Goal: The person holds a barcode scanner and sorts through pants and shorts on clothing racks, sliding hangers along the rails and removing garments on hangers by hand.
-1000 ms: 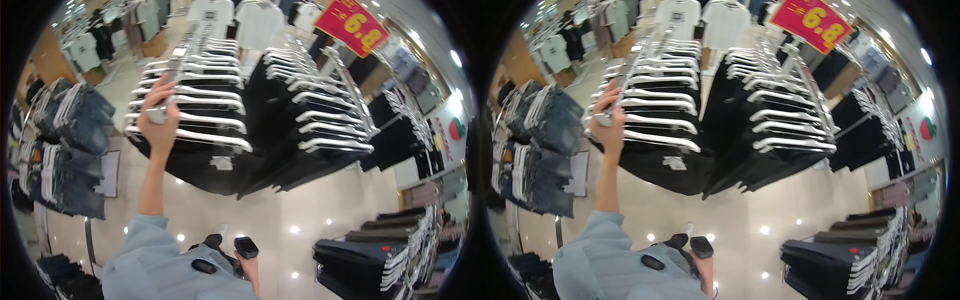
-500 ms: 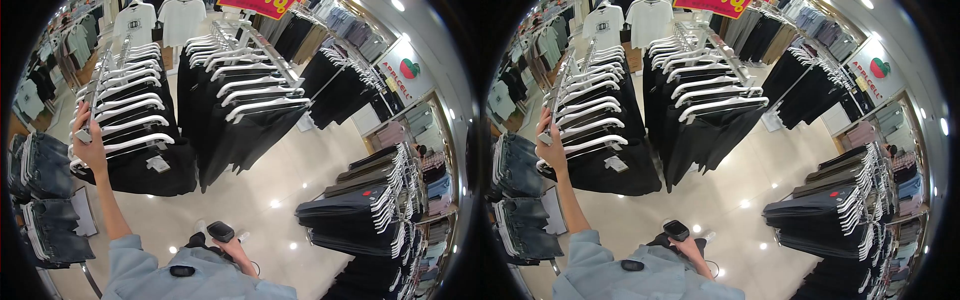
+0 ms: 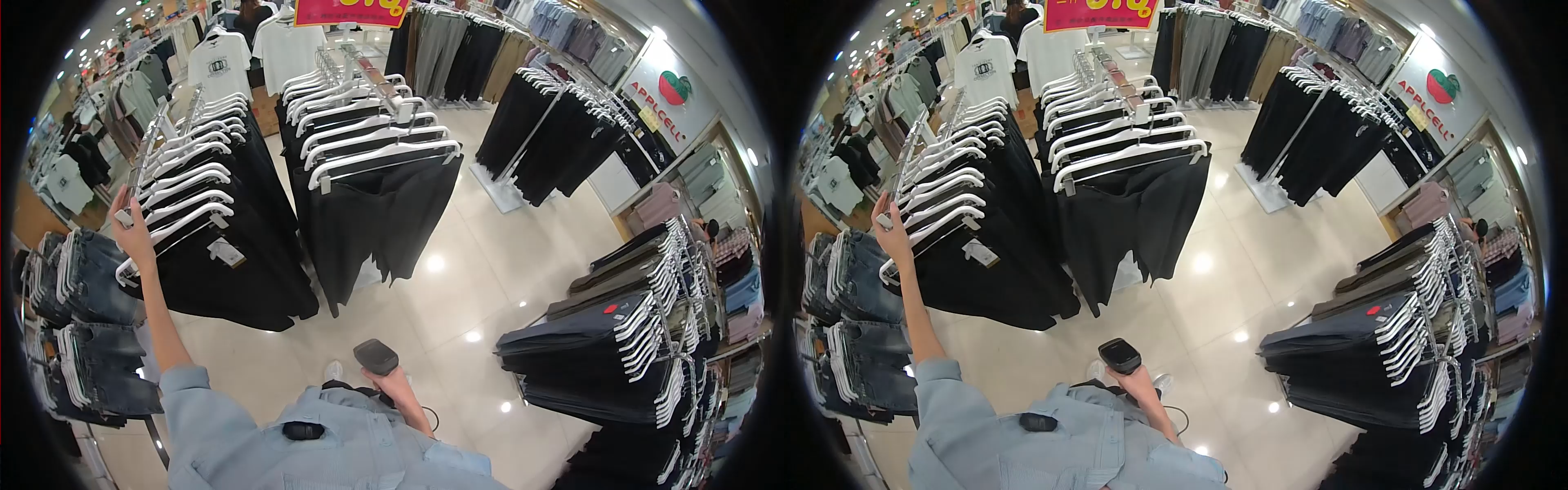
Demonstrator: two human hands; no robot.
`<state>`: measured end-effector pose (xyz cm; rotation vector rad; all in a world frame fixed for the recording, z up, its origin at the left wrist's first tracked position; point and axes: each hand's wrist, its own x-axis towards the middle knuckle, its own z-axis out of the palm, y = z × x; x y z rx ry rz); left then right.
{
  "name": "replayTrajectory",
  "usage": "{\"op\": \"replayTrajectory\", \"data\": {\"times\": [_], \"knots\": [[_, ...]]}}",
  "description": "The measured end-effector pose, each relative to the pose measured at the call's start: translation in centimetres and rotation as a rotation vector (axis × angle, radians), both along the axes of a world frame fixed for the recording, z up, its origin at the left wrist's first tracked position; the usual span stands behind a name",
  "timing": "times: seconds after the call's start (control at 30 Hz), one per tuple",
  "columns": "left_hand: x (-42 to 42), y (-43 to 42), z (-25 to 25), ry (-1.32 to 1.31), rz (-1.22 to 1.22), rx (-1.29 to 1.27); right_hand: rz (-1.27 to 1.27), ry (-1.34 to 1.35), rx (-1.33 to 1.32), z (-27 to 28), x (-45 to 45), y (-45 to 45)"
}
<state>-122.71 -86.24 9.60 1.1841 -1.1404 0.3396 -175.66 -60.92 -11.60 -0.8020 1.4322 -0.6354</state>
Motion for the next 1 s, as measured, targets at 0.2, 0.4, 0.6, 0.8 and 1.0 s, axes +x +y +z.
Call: {"op": "replayTrajectory", "data": {"times": [0.2,0.4,0.6,0.8,1.0], "knots": [[-3.3,2.1,1.9,0.056,0.147,0.177,-0.04,-0.026,-0.039,0.1,-7.1,-0.1],[-6.8,3.1,0.3,-0.295,0.648,0.178,-0.042,-0.069,-0.091,-0.1,-13.2,0.5],[-21.6,3.0,1.2,-0.552,0.525,0.165,-0.009,-0.088,-0.053,-0.2,-18.0,1.4],[-34.3,-0.8,1.1,-0.6,0.241,0.235,-0.027,-0.109,-0.049,0.0,-21.3,2.2],[-43.3,-6.4,0.0,-0.707,0.09,0.372,-0.076,-0.123,-0.029,-0.9,-23.3,1.3]]}}
